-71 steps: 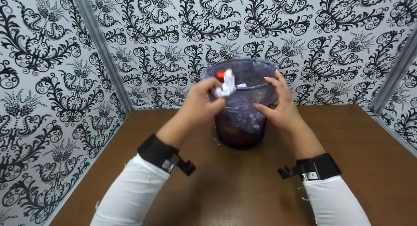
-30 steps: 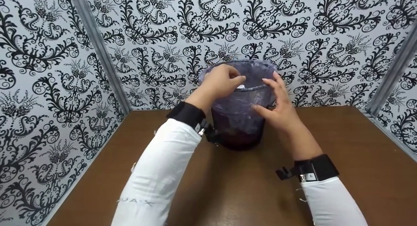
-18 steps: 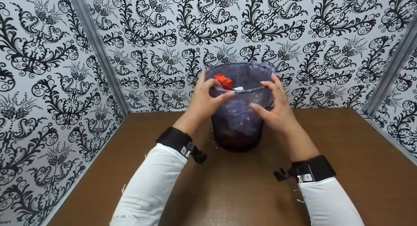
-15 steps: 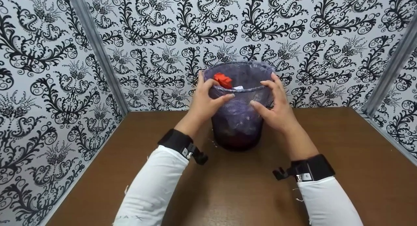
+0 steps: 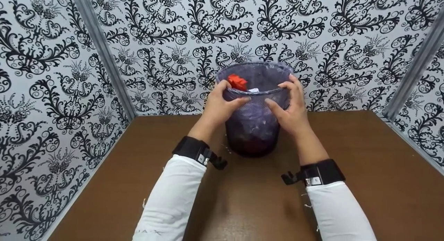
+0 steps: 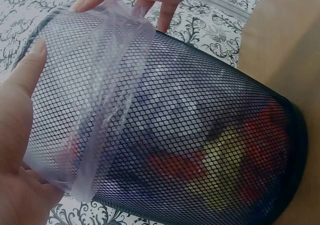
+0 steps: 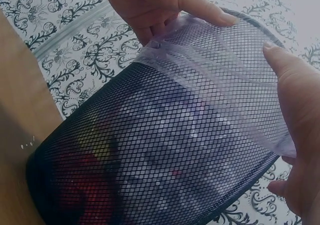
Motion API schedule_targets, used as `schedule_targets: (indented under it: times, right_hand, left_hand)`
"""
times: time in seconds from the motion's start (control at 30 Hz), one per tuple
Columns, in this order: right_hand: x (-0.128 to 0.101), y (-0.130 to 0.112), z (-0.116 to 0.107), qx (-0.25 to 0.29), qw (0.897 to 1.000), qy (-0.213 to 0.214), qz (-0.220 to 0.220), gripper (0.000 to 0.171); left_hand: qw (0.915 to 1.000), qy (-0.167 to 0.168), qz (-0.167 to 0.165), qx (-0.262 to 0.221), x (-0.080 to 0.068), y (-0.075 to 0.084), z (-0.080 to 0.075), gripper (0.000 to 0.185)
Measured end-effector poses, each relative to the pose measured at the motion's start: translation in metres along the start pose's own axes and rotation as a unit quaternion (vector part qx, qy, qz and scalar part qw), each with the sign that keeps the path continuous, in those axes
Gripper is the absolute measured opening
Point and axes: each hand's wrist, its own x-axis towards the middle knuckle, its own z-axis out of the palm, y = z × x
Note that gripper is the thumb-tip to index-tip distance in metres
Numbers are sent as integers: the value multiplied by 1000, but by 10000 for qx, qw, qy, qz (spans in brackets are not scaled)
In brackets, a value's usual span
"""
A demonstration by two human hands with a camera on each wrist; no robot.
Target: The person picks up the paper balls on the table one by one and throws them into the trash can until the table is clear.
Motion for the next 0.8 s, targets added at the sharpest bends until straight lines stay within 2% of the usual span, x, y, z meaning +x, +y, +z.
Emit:
schedule_targets:
  times: [0.4,0.8]
  right_hand:
    - [2,2,3,-103,9996,222,-117,54]
    - [1,-2,1,-132,9999,38,-18,54]
  left_hand:
    - [9999,-42,92,-44,4,0,1,64]
    - [10000,-83,-2,-31,1,1,-1,65]
